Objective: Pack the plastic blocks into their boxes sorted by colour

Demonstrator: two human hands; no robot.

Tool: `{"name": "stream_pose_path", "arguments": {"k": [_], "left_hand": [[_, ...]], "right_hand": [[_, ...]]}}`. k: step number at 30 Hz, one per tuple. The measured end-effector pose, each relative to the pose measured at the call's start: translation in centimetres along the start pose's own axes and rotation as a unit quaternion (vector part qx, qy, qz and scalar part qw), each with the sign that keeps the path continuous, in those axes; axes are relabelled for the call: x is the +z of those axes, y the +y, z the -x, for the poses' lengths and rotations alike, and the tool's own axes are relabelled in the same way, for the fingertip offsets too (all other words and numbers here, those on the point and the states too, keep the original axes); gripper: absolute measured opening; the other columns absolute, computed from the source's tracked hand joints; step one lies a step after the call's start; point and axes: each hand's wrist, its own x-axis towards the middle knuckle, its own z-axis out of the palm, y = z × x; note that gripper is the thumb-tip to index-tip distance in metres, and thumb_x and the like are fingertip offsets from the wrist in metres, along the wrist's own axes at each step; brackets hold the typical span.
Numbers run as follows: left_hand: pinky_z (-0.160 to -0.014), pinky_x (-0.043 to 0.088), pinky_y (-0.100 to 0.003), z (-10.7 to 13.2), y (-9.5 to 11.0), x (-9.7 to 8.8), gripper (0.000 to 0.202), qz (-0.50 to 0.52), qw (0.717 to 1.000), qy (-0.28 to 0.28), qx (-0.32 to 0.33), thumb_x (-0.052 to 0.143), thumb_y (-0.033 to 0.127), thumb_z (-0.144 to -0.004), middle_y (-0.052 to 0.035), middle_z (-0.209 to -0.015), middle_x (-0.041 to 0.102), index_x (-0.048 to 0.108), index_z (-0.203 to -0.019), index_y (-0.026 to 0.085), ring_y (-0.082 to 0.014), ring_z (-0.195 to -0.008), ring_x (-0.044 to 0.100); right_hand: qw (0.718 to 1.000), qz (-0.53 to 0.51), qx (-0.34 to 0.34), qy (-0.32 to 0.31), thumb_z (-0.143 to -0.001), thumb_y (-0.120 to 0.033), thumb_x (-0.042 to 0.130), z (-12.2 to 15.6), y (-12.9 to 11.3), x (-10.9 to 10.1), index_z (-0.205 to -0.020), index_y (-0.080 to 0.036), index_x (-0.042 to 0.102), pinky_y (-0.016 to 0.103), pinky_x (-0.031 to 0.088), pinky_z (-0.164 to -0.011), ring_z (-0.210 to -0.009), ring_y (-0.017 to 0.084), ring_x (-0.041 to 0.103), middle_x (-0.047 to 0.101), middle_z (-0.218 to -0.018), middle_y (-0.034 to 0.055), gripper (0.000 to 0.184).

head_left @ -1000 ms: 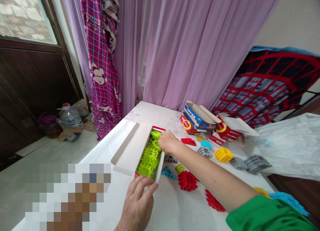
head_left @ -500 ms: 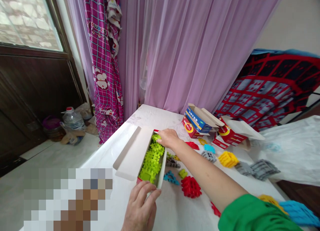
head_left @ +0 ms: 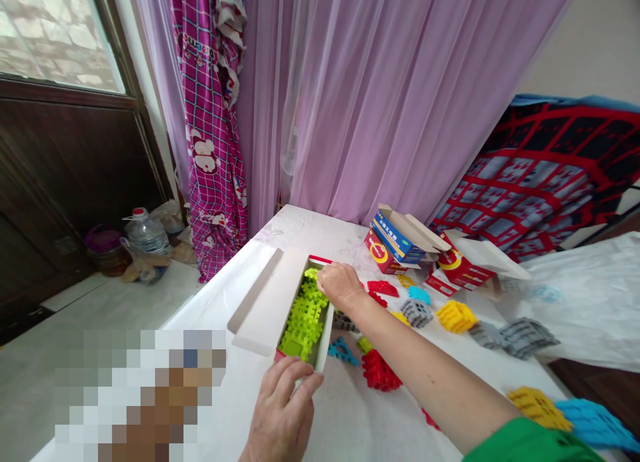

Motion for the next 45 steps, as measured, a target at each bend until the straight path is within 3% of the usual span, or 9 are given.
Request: {"name": "stream_pose_path", "arguments": {"k": [9, 16, 25, 29, 35, 40, 45], "left_hand": [[-0.093, 0.051, -0.03, -0.3, 0.3, -0.3, 0.037, -0.001, 1.0, -0.005, -0.002, 0.044, 0.0, -0.082, -0.0032, -0.096, 0.069, 0.064, -0.103, 0.023, -0.0152, -0.102, 0.061], [-0.092, 0.051, -0.031, -0.3, 0.3, -0.4, 0.039, -0.001, 1.0, -0.011, -0.005, 0.044, -0.002, -0.081, -0.0027, -0.097, 0.068, 0.064, -0.103, 0.023, -0.0159, -0.101, 0.06], [-0.092, 0.05, -0.03, -0.5, 0.4, -0.6, 0.038, 0.003, 1.0, -0.006, -0.005, 0.043, -0.001, -0.082, -0.003, -0.096, 0.068, 0.064, -0.103, 0.023, -0.0154, -0.101, 0.058], [-0.093, 0.049, -0.03, -0.4, 0.4, -0.6, 0.037, 0.004, 1.0, -0.012, -0.004, 0.044, -0.001, -0.082, -0.0031, -0.098, 0.068, 0.064, -0.103, 0.022, -0.0155, -0.102, 0.058], [-0.094, 0.048, -0.029, -0.5, 0.3, -0.5, 0.035, 0.005, 1.0, 0.001, 0.001, 0.044, 0.0, -0.083, -0.0033, -0.097, 0.067, 0.064, -0.102, 0.021, -0.0152, -0.102, 0.057], [-0.095, 0.047, -0.029, -0.4, 0.4, -0.4, 0.032, -0.002, 1.0, 0.006, 0.011, 0.045, 0.001, -0.085, -0.0036, -0.098, 0.066, 0.064, -0.102, 0.021, -0.0156, -0.104, 0.056], [-0.095, 0.048, -0.03, -0.3, 0.3, -0.2, 0.032, -0.015, 1.0, 0.009, 0.02, 0.045, 0.001, -0.086, -0.0044, -0.101, 0.066, 0.064, -0.105, 0.02, -0.0164, -0.105, 0.056]], "right_hand": [[0.999, -0.004, -0.04, -0.009, -0.092, -0.015, 0.048, 1.3, -1.7, 0.7, -0.099, -0.014, 0.073, 0.031, 0.047, -0.079, -0.1, 0.024, 0.064, 0.072, -0.099, 0.0139, 0.026], [0.999, -0.007, -0.025, -0.025, -0.095, -0.029, 0.049, 2.1, -1.1, -0.6, -0.097, -0.017, 0.074, 0.027, 0.048, -0.075, -0.097, 0.022, 0.065, 0.072, -0.101, 0.0119, 0.027], [0.992, -0.073, -0.103, -0.015, -0.092, -0.041, 0.056, 4.4, -2.7, -1.1, -0.093, -0.019, 0.074, 0.028, 0.045, -0.077, -0.096, 0.022, 0.064, 0.073, -0.097, 0.0085, 0.029], [0.991, -0.123, -0.031, 0.033, -0.097, -0.034, 0.044, 5.1, -0.8, -1.4, -0.091, -0.023, 0.074, 0.026, 0.042, -0.076, -0.093, 0.018, 0.066, 0.074, -0.096, 0.0044, 0.032], [0.981, -0.151, 0.105, 0.057, -0.094, -0.031, 0.047, 7.5, 2.8, -0.6, -0.086, -0.024, 0.075, 0.025, 0.039, -0.068, -0.088, 0.017, 0.067, 0.076, -0.093, 0.0027, 0.03], [0.972, -0.2, 0.106, 0.06, -0.092, -0.028, 0.048, 9.2, 2.1, 0.5, -0.08, -0.025, 0.075, 0.026, 0.036, -0.065, -0.081, 0.016, 0.066, 0.076, -0.086, 0.0009, 0.029], [0.974, -0.187, 0.104, 0.072, -0.091, -0.022, 0.047, 7.9, 1.7, 0.6, -0.097, -0.027, 0.076, 0.027, 0.039, -0.076, -0.097, 0.018, 0.063, 0.074, -0.103, 0.0027, 0.03]]}}
